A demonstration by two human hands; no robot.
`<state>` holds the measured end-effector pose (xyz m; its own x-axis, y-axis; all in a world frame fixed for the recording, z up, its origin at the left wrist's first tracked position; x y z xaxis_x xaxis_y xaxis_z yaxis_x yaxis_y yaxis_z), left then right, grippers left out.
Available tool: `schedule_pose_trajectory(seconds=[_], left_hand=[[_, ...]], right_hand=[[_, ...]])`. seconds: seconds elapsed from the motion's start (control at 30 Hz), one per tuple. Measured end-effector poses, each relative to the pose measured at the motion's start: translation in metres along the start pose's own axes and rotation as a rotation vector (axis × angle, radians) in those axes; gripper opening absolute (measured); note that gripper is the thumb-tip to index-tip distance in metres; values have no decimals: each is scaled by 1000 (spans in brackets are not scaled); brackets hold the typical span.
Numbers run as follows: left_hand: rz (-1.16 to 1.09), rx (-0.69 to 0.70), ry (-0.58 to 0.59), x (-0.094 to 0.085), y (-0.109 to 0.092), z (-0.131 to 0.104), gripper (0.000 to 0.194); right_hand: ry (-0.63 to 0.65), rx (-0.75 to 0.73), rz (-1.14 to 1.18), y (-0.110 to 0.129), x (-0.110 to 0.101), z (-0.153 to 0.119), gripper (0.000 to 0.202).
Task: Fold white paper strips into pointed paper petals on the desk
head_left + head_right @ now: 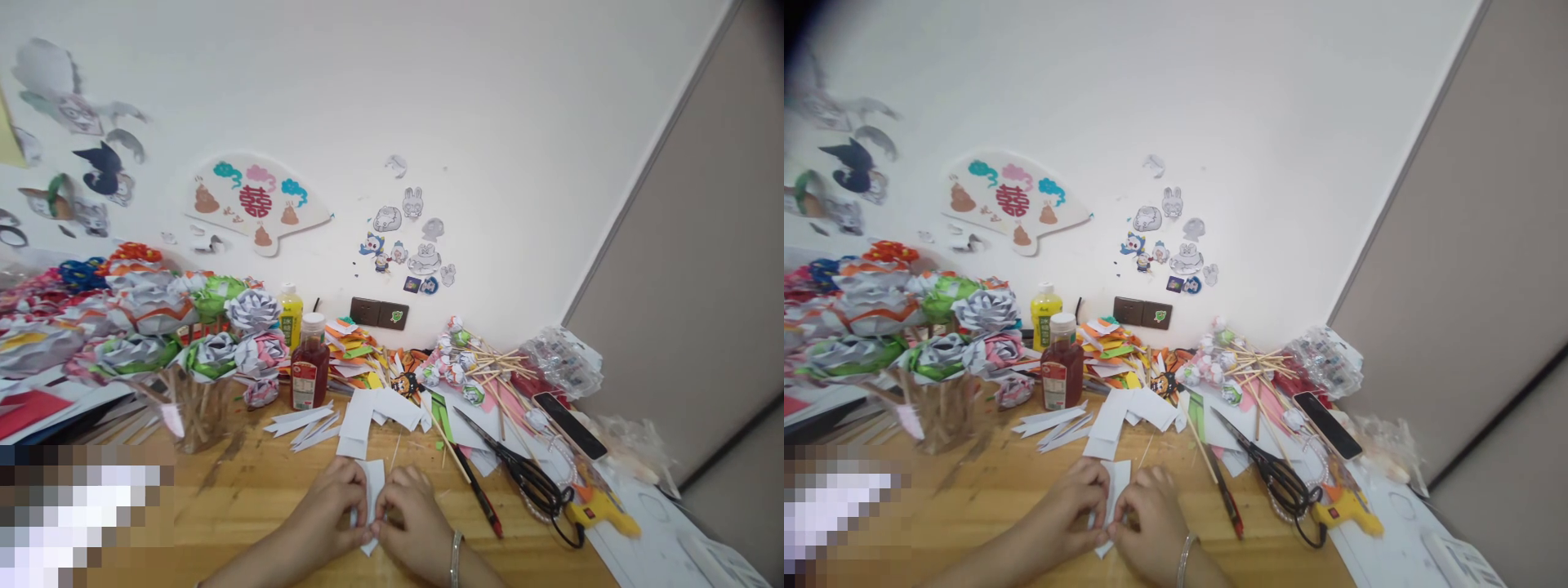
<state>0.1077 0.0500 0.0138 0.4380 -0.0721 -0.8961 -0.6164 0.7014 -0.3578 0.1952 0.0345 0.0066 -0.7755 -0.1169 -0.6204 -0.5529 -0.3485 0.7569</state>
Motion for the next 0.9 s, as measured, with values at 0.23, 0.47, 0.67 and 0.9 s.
schedule_pose_trajectory(seconds=[0.23, 0.47, 0.67, 0.9], left_hand=[[0, -21, -4, 3, 4, 0, 17], [-14, -28, 0, 2, 4, 1, 16], [2, -35, 10, 3, 4, 2, 15], [22, -36, 17, 4, 6, 1, 16]], right_hand=[[-1, -13, -4, 2, -1, 0, 24], [-37, -22, -40, 7, -1, -4, 31], [-32, -34, -22, 4, -1, -4, 32], [0, -26, 14, -2, -1, -1, 26]])
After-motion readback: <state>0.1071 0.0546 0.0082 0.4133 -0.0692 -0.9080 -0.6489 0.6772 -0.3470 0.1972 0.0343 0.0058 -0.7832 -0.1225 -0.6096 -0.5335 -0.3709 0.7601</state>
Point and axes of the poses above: each hand's wrist, its own z-axis towards the middle knuckle, its own x-axis out of the palm, y = z × x, the point moved 9 cm from there along z, towards the middle knuckle, and after that the axes turned 15 degrees about z, right-handed, at the moved point
